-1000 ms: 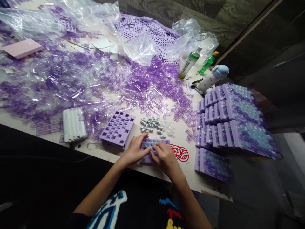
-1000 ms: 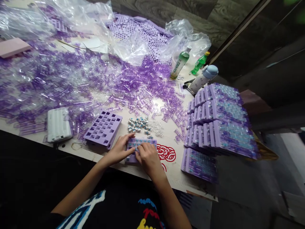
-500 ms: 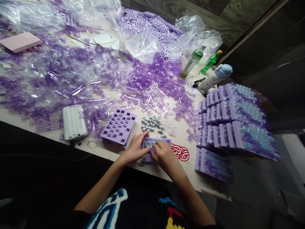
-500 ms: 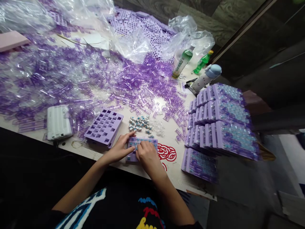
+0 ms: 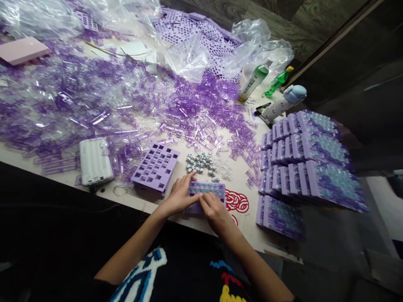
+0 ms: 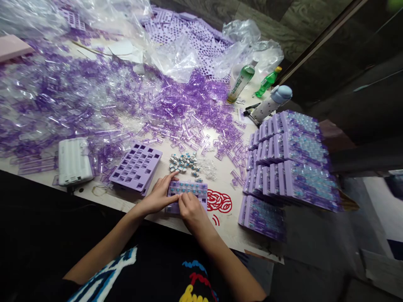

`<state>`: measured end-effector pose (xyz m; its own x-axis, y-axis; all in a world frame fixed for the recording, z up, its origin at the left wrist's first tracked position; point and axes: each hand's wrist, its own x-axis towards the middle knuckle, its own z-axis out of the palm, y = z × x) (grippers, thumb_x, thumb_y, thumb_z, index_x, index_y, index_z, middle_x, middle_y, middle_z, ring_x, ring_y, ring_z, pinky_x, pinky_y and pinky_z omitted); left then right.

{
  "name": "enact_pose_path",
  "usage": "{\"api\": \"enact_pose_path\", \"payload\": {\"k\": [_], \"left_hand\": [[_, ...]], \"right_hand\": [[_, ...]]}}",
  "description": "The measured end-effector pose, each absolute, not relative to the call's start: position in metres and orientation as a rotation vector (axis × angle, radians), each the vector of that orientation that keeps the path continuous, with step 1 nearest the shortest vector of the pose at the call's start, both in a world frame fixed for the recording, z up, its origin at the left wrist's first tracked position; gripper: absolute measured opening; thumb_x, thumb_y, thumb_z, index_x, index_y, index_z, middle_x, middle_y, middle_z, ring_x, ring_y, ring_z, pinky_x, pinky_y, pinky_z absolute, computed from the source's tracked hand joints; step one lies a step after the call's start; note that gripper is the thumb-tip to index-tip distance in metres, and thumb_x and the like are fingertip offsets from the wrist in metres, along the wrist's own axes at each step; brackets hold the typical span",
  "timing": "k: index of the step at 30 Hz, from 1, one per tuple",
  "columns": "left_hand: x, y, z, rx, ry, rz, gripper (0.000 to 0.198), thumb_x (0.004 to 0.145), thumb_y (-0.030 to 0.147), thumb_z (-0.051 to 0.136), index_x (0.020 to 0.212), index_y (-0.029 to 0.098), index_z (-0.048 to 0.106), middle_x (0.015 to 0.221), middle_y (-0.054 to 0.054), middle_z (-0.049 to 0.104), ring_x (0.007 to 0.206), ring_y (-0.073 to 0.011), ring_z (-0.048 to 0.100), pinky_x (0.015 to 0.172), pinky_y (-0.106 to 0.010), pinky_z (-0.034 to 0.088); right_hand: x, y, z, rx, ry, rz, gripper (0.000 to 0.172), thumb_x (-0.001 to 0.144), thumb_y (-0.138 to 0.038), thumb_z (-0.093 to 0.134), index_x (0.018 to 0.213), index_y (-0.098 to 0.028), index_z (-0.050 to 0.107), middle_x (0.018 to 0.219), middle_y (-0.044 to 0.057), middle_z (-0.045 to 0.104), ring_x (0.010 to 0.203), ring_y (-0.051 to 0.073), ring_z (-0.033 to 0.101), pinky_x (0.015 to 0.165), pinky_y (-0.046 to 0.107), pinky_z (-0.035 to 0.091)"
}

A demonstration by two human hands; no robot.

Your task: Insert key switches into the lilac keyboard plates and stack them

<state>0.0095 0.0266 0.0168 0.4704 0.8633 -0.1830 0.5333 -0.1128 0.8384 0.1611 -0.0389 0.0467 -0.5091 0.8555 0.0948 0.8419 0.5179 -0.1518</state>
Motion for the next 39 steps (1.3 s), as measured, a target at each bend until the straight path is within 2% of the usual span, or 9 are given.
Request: {"api": "enact_pose_path", "payload": {"k": [7,11,16,23,27,31,33,36,39], "left_hand": [[0.009,0.027,0.025,1.736,1.212,0.454,0.057,0.070,0.028,0.060,0.122,0.020,0.037,0.113,-0.007,0.052,0.105,-0.0258,0.046,0.092,-0.039,0.034],[0.008,0.029,0.024,1.711,1.206,0.456,0.049,0.069,0.026,0.060,0.112,0.020,0.038,0.111,-0.007,0.051,0.105,-0.0242,0.046,0.092,-0.038,0.035],[0.009,0.033,0.019,1.720,1.237,0.446,0.043,0.066,0.026,0.062,0.102,0.021,0.040,0.104,-0.006,0.051,0.099,-0.0241,0.048,0.087,-0.038,0.038],[0.002,0.032,0.021,1.789,1.180,0.467,0.052,0.067,0.028,0.065,0.112,0.020,0.042,0.109,-0.006,0.055,0.104,-0.0229,0.050,0.089,-0.036,0.041],[-0.005,0.019,0.024,1.823,1.271,0.553,0.044,0.078,0.033,0.055,0.119,0.020,0.043,0.113,-0.008,0.053,0.107,-0.0231,0.048,0.092,-0.038,0.038],[-0.001,-0.006,0.025,1.822,1.500,0.605,0.042,0.082,0.042,0.049,0.115,0.015,0.050,0.118,-0.016,0.046,0.115,-0.0339,0.037,0.096,-0.054,0.027],[0.005,-0.017,0.023,1.814,1.569,0.599,0.047,0.081,0.044,0.050,0.117,0.014,0.050,0.119,-0.018,0.043,0.115,-0.0360,0.035,0.095,-0.055,0.028],[0.012,-0.027,0.019,1.699,1.490,0.717,0.054,0.082,0.040,0.049,0.128,0.015,0.037,0.125,-0.017,0.040,0.119,-0.0316,0.036,0.098,-0.051,0.028],[0.014,-0.030,0.020,1.375,1.104,0.847,0.058,0.085,0.037,0.046,0.134,0.023,0.018,0.119,-0.011,0.049,0.109,-0.0229,0.050,0.094,-0.043,0.037]], "right_hand": [[0.156,-0.042,0.038,-1.440,-2.596,0.033,0.029,0.092,-0.004,0.031,0.098,-0.002,0.059,0.082,0.014,0.054,0.075,0.023,0.047,0.066,0.034,0.045],[0.155,-0.038,0.038,-1.448,-2.613,0.083,0.029,0.092,-0.005,0.032,0.093,-0.006,0.060,0.083,0.012,0.054,0.077,0.023,0.048,0.069,0.034,0.046],[0.158,-0.041,0.024,-1.415,-2.415,0.160,0.028,0.093,-0.009,0.032,0.099,-0.010,0.060,0.086,0.012,0.056,0.082,0.022,0.051,0.073,0.035,0.047],[0.167,-0.047,0.015,-1.385,-1.976,0.266,0.023,0.093,-0.019,0.043,0.106,-0.016,0.062,0.087,0.009,0.058,0.081,0.020,0.054,0.072,0.033,0.047],[0.188,-0.047,0.025,-1.668,-1.664,0.112,0.026,0.093,-0.028,0.043,0.102,-0.016,0.064,0.090,0.009,0.055,0.087,0.022,0.051,0.079,0.038,0.044],[0.196,-0.051,0.018,-2.021,-1.518,0.030,0.038,0.091,-0.044,0.041,0.100,-0.015,0.065,0.095,0.013,0.054,0.092,0.027,0.045,0.083,0.046,0.039],[0.191,-0.055,0.009,-2.051,-1.477,0.116,0.045,0.090,-0.051,0.040,0.102,-0.015,0.063,0.099,0.014,0.053,0.096,0.029,0.044,0.085,0.049,0.036],[0.176,-0.061,0.004,-2.015,-1.299,0.293,0.060,0.080,-0.061,0.049,0.115,-0.013,0.052,0.109,0.017,0.050,0.103,0.032,0.042,0.088,0.052,0.034],[0.165,-0.066,0.012,-1.977,-1.103,0.485,0.087,0.065,-0.060,0.067,0.129,-0.012,0.033,0.117,0.018,0.047,0.110,0.034,0.040,0.091,0.051,0.034]]}}
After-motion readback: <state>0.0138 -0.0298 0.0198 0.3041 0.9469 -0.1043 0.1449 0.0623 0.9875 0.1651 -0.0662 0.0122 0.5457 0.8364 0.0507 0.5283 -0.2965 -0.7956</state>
